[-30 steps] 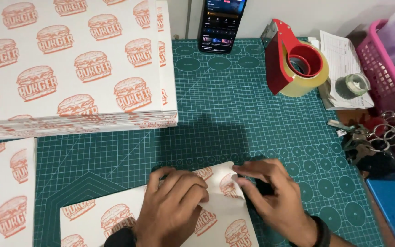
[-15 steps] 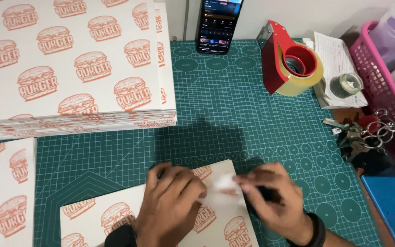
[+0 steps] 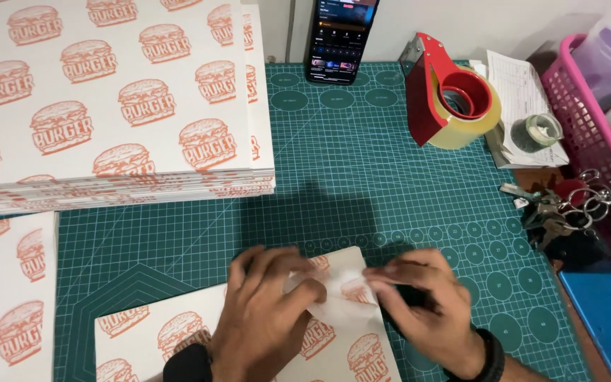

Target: Folding and stacking printed burger wrapping papers on a workstation.

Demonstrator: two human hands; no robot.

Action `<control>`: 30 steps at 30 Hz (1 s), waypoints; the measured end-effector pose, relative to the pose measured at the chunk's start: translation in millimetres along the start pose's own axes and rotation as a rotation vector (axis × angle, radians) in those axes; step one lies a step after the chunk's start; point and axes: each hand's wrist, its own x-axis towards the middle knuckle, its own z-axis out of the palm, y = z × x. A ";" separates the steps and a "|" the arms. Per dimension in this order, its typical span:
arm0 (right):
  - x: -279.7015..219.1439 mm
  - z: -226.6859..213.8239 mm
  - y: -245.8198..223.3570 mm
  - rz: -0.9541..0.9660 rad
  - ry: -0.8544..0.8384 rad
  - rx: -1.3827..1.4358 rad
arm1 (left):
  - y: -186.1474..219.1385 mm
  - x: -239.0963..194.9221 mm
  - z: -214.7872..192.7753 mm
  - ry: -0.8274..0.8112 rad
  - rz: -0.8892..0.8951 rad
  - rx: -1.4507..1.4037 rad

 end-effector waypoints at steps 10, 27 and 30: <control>7.3 2.8 4.0 0.151 -0.165 -0.199 | -1.2 1.1 0.0 0.032 0.072 0.011; 11.6 2.4 2.9 0.036 -0.171 -0.151 | 1.5 3.0 -2.9 -0.016 0.017 0.046; 3.9 0.5 1.1 -0.016 -0.036 -0.078 | 3.2 2.6 -5.5 -0.077 -0.009 -0.005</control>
